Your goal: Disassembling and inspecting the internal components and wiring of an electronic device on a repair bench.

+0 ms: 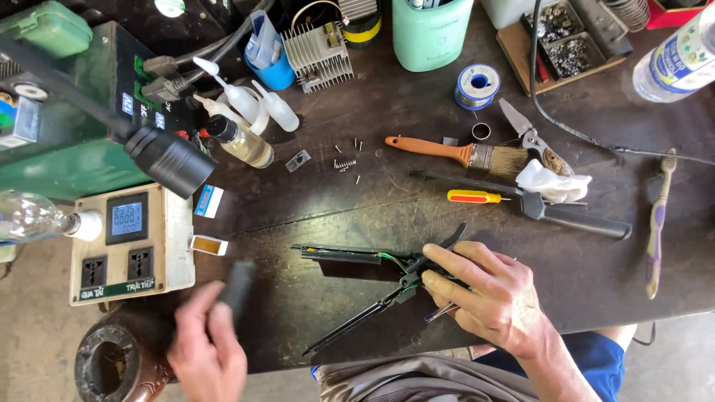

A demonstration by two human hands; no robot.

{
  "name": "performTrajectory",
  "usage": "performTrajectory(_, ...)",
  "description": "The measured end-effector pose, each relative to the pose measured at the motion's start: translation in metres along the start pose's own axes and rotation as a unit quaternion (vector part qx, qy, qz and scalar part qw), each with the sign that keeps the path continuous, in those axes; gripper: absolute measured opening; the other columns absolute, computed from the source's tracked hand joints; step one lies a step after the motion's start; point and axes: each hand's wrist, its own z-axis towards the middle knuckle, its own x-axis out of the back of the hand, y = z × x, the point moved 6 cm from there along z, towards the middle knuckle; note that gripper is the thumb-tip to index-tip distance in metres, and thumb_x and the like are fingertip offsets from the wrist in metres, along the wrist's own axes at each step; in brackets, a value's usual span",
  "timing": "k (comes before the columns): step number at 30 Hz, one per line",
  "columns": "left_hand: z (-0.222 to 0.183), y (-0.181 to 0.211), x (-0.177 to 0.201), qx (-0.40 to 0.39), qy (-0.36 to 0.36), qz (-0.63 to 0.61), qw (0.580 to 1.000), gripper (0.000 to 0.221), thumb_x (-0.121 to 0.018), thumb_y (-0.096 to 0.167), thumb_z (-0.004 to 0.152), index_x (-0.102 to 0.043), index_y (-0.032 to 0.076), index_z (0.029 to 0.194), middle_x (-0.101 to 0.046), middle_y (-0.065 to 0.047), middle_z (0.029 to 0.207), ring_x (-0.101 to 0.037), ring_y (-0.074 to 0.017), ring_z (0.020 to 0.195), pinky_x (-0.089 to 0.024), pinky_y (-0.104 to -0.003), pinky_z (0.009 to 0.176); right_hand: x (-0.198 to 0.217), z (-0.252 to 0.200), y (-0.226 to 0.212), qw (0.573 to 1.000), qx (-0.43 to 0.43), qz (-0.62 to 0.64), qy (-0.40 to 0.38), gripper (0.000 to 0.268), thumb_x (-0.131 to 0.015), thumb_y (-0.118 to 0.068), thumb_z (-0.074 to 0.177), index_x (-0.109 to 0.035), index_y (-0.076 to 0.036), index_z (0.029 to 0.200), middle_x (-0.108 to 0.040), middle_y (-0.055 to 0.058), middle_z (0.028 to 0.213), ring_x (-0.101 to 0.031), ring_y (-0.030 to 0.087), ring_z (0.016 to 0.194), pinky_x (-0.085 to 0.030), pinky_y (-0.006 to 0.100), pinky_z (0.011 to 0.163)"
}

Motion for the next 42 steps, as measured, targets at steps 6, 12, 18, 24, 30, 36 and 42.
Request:
performTrajectory(6, -0.009, 0.053, -0.001, 0.268, -0.194, -0.296, 0.896, 0.038, -0.075, 0.01, 0.071, -0.08, 0.01, 0.109, -0.084, -0.002, 0.102, -0.074, -0.0108, 0.096, -0.053, -0.024, 0.091, -0.004, -0.008, 0.003, 0.999, 0.001, 0.023, -0.033, 0.04, -0.053, 0.002, 0.074, -0.073, -0.018, 0.103, -0.07, 0.004, 0.128, -0.067, 0.025, 0.094, -0.047, 0.03, 0.058)
performTrajectory(12, 0.001, 0.068, -0.016, 0.177, -0.339, -0.284, 0.879, 0.039, -0.067, 0.019, 0.082, -0.081, 0.014, 0.118, -0.078, 0.002, 0.088, -0.072, -0.0116, 0.081, -0.054, -0.026, 0.074, -0.003, -0.007, 0.004, 1.0, -0.01, 0.013, -0.017, 0.043, -0.053, 0.009, 0.072, -0.073, -0.019, 0.098, -0.071, 0.003, 0.125, -0.066, 0.023, 0.09, -0.045, 0.027, 0.052)
performTrajectory(18, 0.003, 0.076, -0.019, 0.137, -0.306, -0.284, 0.898, 0.03, -0.07, 0.02, 0.085, -0.081, 0.009, 0.111, -0.08, 0.0, 0.091, -0.074, -0.0106, 0.083, -0.056, -0.023, 0.078, -0.004, -0.008, 0.005, 0.999, -0.006, 0.018, -0.033, 0.036, -0.071, 0.003, 0.071, -0.07, -0.017, 0.101, -0.069, 0.003, 0.128, -0.064, 0.024, 0.089, -0.046, 0.029, 0.049)
performTrajectory(24, -0.002, 0.102, -0.011, -0.044, -0.219, -0.237, 0.945, 0.021, -0.065, 0.016, 0.093, -0.077, 0.01, 0.11, -0.076, -0.004, 0.091, -0.072, -0.0122, 0.076, -0.057, -0.021, 0.072, 0.003, 0.001, 0.004, 0.999, -0.015, 0.03, -0.005, 0.009, -0.064, -0.006, 0.095, -0.069, -0.013, 0.095, -0.071, 0.003, 0.121, -0.062, 0.023, 0.082, -0.048, 0.031, 0.053)
performTrajectory(30, -0.003, 0.112, -0.013, -0.074, -0.216, -0.198, 0.953, 0.02, -0.065, 0.014, 0.093, -0.077, 0.01, 0.109, -0.078, -0.002, 0.092, -0.073, -0.0077, 0.07, -0.057, -0.017, 0.064, 0.003, 0.0, 0.006, 0.999, -0.019, 0.046, -0.013, 0.023, -0.053, 0.004, 0.093, -0.067, -0.014, 0.1, -0.069, 0.003, 0.124, -0.061, 0.023, 0.083, -0.046, 0.03, 0.055)
performTrajectory(36, -0.007, 0.113, -0.011, -0.059, -0.195, -0.177, 0.963, 0.021, -0.07, 0.008, 0.089, -0.077, 0.006, 0.108, -0.081, -0.006, 0.094, -0.077, -0.0091, 0.074, -0.061, -0.016, 0.073, -0.001, -0.006, 0.008, 0.999, -0.019, 0.036, -0.036, 0.022, -0.057, 0.0, 0.091, -0.066, -0.014, 0.104, -0.067, 0.003, 0.131, -0.06, 0.023, 0.088, -0.043, 0.03, 0.051)
performTrajectory(42, -0.004, 0.118, -0.008, -0.081, -0.203, -0.166, 0.961, 0.02, -0.07, 0.004, 0.089, -0.078, 0.005, 0.107, -0.082, -0.005, 0.1, -0.08, -0.0103, 0.081, -0.061, -0.018, 0.082, 0.0, -0.005, 0.009, 0.998, -0.028, 0.045, -0.03, 0.011, -0.057, -0.011, 0.101, -0.066, -0.015, 0.101, -0.067, 0.001, 0.13, -0.059, 0.022, 0.087, -0.043, 0.031, 0.051)
